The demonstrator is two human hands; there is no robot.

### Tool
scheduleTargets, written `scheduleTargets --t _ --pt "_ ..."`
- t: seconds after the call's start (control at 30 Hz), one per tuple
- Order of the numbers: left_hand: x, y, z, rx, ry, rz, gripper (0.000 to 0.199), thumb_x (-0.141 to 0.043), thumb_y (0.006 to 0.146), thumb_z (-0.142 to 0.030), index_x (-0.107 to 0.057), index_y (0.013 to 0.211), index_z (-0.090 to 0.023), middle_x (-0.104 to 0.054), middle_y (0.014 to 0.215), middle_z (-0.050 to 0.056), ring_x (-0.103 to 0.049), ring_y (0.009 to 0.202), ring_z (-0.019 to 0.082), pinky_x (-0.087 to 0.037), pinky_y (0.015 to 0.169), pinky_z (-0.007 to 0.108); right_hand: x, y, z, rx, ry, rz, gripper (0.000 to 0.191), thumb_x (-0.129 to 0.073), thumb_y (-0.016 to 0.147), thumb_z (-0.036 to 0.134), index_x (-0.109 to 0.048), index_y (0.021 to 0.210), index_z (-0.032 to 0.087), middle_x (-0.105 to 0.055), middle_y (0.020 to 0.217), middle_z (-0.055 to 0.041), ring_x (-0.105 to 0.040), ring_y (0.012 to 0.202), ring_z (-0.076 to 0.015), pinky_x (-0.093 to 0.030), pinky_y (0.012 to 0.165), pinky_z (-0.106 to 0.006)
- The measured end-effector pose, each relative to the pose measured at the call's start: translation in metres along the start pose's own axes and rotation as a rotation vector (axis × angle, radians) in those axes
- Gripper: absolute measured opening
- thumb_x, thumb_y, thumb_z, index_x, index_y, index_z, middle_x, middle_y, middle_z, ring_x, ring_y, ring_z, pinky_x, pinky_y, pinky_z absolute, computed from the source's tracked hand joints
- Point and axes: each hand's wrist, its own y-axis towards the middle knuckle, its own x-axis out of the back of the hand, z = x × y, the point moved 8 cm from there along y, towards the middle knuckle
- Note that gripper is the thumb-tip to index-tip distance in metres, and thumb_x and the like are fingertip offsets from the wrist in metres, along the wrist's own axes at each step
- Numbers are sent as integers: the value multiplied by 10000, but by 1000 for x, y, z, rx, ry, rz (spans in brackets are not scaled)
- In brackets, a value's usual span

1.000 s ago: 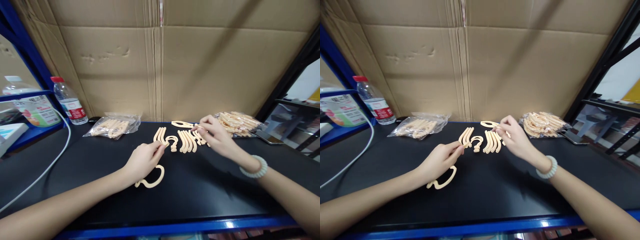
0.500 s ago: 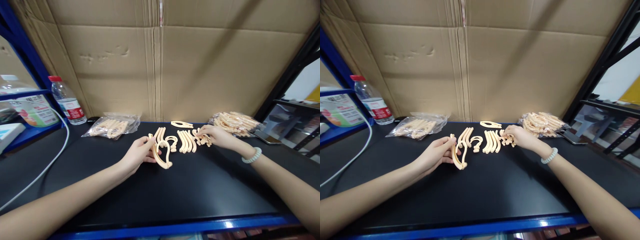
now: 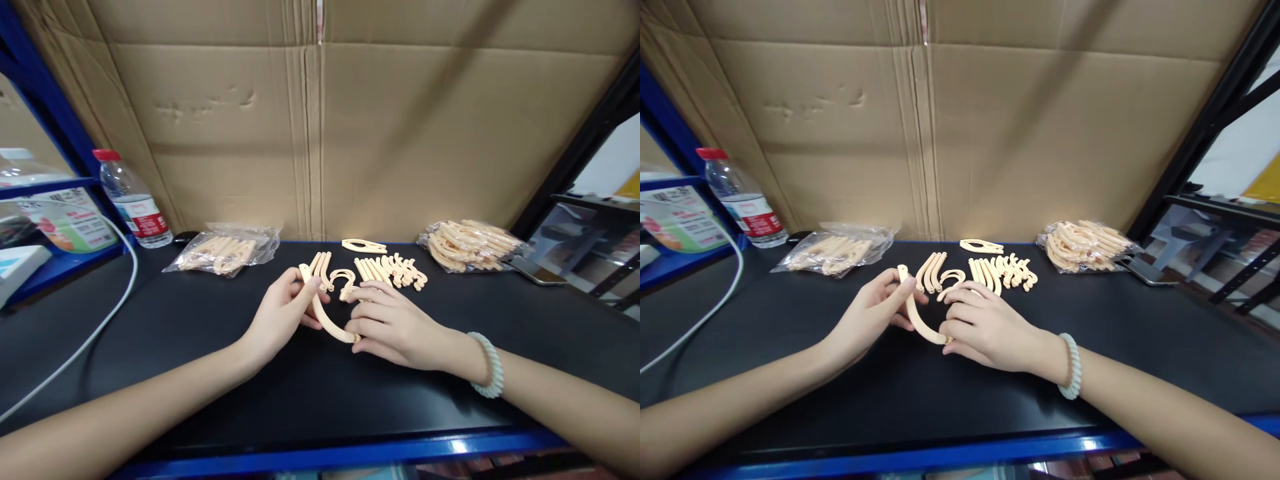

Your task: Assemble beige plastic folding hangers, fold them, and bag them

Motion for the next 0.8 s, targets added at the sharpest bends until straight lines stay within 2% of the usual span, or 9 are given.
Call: scheduleTargets --t 0.1,0.17,0.23,0.3,0.4,0.5,0.57,0.67,0.8 --pt "10 -6 -23 -307 166 -120 431 -554 898 -361 -364 1254 -212 -516 1292 140 -662 994 228 -603 774 416 2 -4 -10 -70 17 -46 198 -523 949 322 -618 884 161 -633 789 -34 -584 869 -171 -426 939 -384" --pt "2 -19 -45 -640 461 -118 499 -597 884 -286 -357 1318 -229 -371 1443 156 -446 1301 294 -459 1006 519 3 -6 -13 -102 14 -71 206 -525 949 330 -613 869 161 -610 757 -23 -559 748 -145 -432 898 -366" --pt "-21 -34 -53 -906 810 19 369 -596 899 -245 -467 1244 -217 -430 1425 131 -315 1385 310 -253 1118 600 3 -7 -12 -103 7 -77 207 -531 946 323 -606 852 155 -604 752 -21 -543 720 -139 -428 878 -355" --pt "-41 -44 -48 -1027 1047 175 157 -531 946 -247 -557 1091 -193 -604 1242 90 -426 1308 287 -128 1135 634 2 -6 -8 -84 2 -62 208 -527 947 308 -597 826 153 -604 756 -24 -537 723 -140 -424 859 -345" --pt "-54 -47 -40 -1040 1208 280 222 -411 998 -256 -580 878 -176 -685 863 16 -615 940 196 -142 1136 593 0 -4 -1 -59 -15 -53 230 -485 961 279 -588 793 160 -589 716 -17 -505 675 -135 -424 832 -339" --pt "-58 -48 -37 -1039 1232 337 296 -349 1006 -212 -567 808 -181 -623 728 -12 -568 688 142 -317 1062 475 1 -3 1 -73 4 -70 238 -460 965 267 -589 791 169 -571 695 -11 -477 644 -132 -425 819 -337" --pt "-57 -48 -38 -1036 1203 357 291 -348 1002 -218 -563 809 -180 -608 743 6 -549 665 146 -432 906 367 2 -3 -1 -104 68 -93 219 -478 955 279 -587 796 174 -561 695 -8 -473 645 -130 -427 810 -331" --pt "-55 -49 -37 -1013 1168 405 292 -345 999 -259 -560 821 -178 -584 742 27 -530 641 164 -439 658 286 4 -3 -4 -146 200 -115 188 -523 935 292 -587 800 179 -552 682 1 -470 636 -124 -429 797 -325" --pt "-56 -50 -34 -980 1127 489 277 -341 988 -257 -556 833 -178 -558 720 25 -509 614 170 -410 605 289 5 -2 -4 -174 342 -114 183 -566 915 289 -589 773 176 -542 656 14 -477 619 -113 -430 796 -323"
